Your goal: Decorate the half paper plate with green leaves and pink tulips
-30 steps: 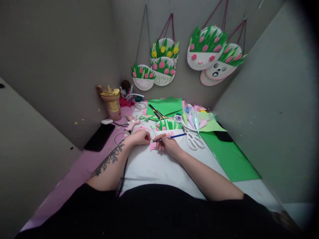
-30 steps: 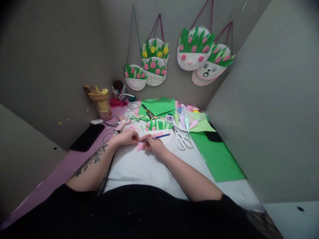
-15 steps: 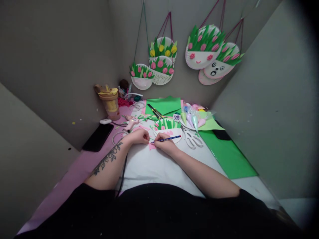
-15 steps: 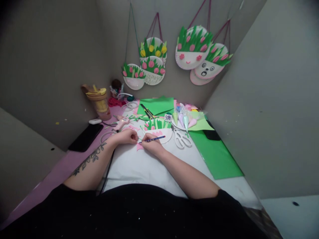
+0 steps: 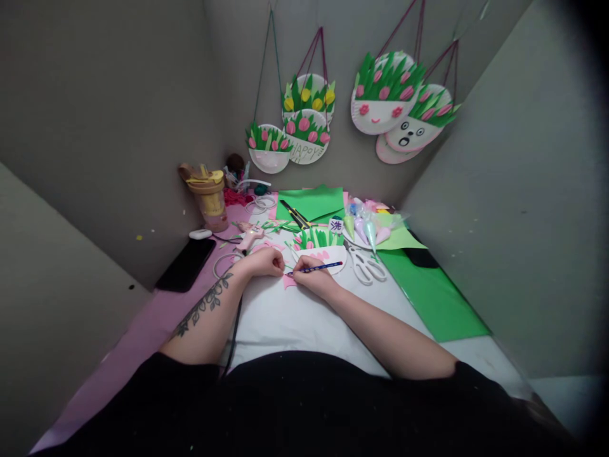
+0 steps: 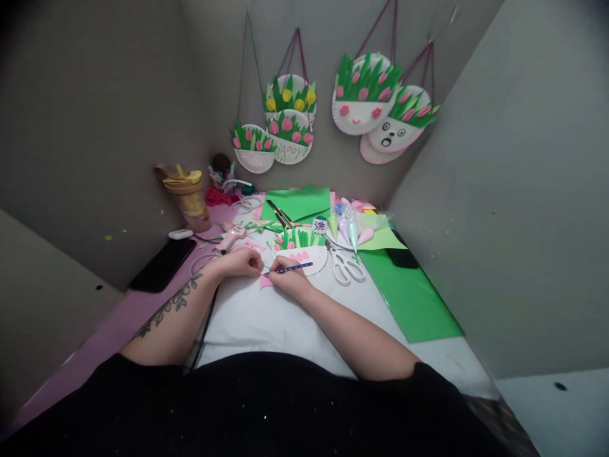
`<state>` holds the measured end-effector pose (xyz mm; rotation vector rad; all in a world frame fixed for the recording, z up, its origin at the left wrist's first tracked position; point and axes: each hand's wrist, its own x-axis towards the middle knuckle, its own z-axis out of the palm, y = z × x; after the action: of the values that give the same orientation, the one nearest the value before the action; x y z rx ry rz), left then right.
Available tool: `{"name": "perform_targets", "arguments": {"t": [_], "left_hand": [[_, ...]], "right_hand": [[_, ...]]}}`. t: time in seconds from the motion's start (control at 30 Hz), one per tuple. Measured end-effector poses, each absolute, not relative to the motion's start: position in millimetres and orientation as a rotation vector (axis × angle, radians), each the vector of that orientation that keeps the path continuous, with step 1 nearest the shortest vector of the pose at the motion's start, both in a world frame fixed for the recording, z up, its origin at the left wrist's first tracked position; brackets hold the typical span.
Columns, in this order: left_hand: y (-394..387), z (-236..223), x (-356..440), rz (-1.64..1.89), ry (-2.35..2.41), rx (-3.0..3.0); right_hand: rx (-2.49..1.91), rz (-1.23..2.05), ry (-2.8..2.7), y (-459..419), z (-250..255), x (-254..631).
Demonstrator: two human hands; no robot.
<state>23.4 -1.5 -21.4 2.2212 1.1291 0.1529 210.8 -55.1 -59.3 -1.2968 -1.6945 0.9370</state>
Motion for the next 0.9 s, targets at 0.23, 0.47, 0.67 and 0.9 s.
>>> {"name": "perform_targets", "arguments": {"t": [0.23, 0.47, 0.67, 0.9], "left_hand": [[-2.0, -20.9, 23.2, 0.155, 1.124, 2.224], [-2.0, -21.0, 23.8, 0.153, 1.143, 2.224], [-0.9, -22.8, 23.2, 0.162, 1.127, 2.228], [-0.3, -21.5, 23.5, 0.158, 1.136, 2.218]], "right_hand": [[-1.287, 0.942, -1.687, -55.2, -59.9, 210.9], [-1.263, 1.029, -1.687, -57.0, -58.2, 211.6], [-1.256, 1.049, -1.677, -57.7, -56.8, 212.3], [-1.216, 1.171, -1.656, -59.0, -54.6, 213.3]]}}
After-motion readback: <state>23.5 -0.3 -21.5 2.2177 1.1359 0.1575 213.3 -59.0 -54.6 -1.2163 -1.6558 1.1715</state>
